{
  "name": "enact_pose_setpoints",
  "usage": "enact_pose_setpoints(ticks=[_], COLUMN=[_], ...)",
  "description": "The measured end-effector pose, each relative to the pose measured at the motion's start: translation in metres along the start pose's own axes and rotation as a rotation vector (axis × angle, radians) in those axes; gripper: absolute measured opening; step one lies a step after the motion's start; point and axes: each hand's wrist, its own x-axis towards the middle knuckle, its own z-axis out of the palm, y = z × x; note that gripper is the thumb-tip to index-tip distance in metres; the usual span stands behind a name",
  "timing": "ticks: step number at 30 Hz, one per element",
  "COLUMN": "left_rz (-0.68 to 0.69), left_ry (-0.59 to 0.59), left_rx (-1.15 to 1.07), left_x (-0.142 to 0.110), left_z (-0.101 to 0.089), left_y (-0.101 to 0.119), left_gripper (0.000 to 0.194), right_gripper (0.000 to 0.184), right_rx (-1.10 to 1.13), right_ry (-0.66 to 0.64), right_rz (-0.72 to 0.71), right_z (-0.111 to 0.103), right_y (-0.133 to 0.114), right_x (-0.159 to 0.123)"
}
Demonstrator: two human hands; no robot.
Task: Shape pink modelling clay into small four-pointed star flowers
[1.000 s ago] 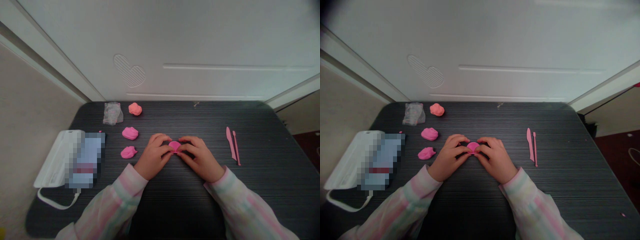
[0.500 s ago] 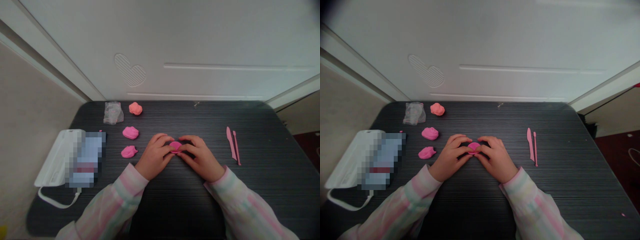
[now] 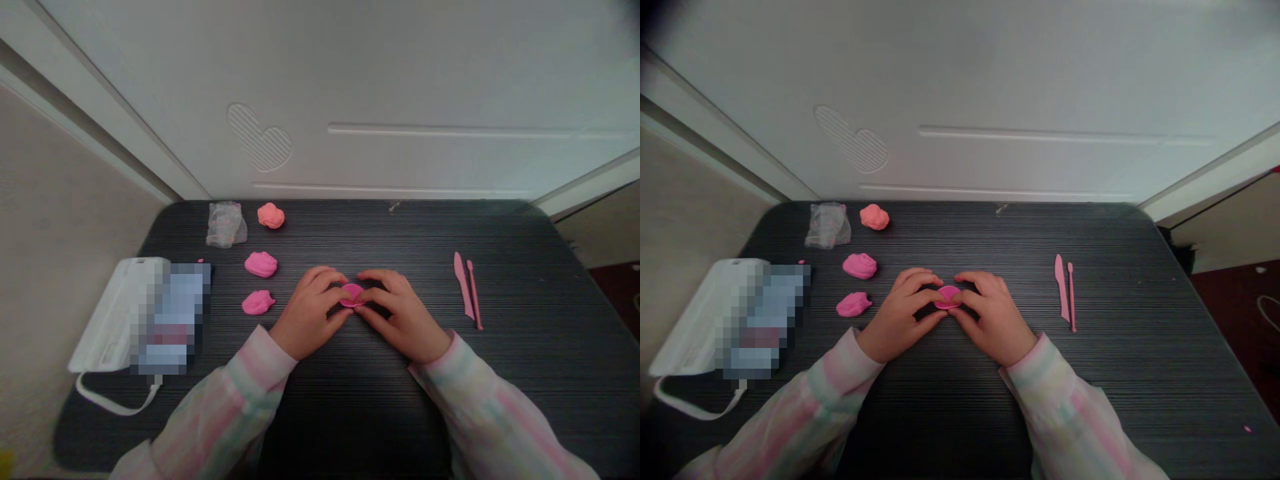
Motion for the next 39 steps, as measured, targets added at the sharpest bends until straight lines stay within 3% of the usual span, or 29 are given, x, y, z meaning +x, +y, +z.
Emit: enact_pose_setpoints(ticks=[39], left_rz=[-0.036], left_ry=[-0.032], left_rx=[-0.029], left_x=[0.0009], left_z=[-0.0026], left_y=[0.0021], left_gripper=[0.01], right_gripper=[0.013], right_rx=[0.009], right_ry=[-0.028], right_rz=[-0.008], right_z=[-0.0021], right_y=[-0.0022], right_x=[-0.0006])
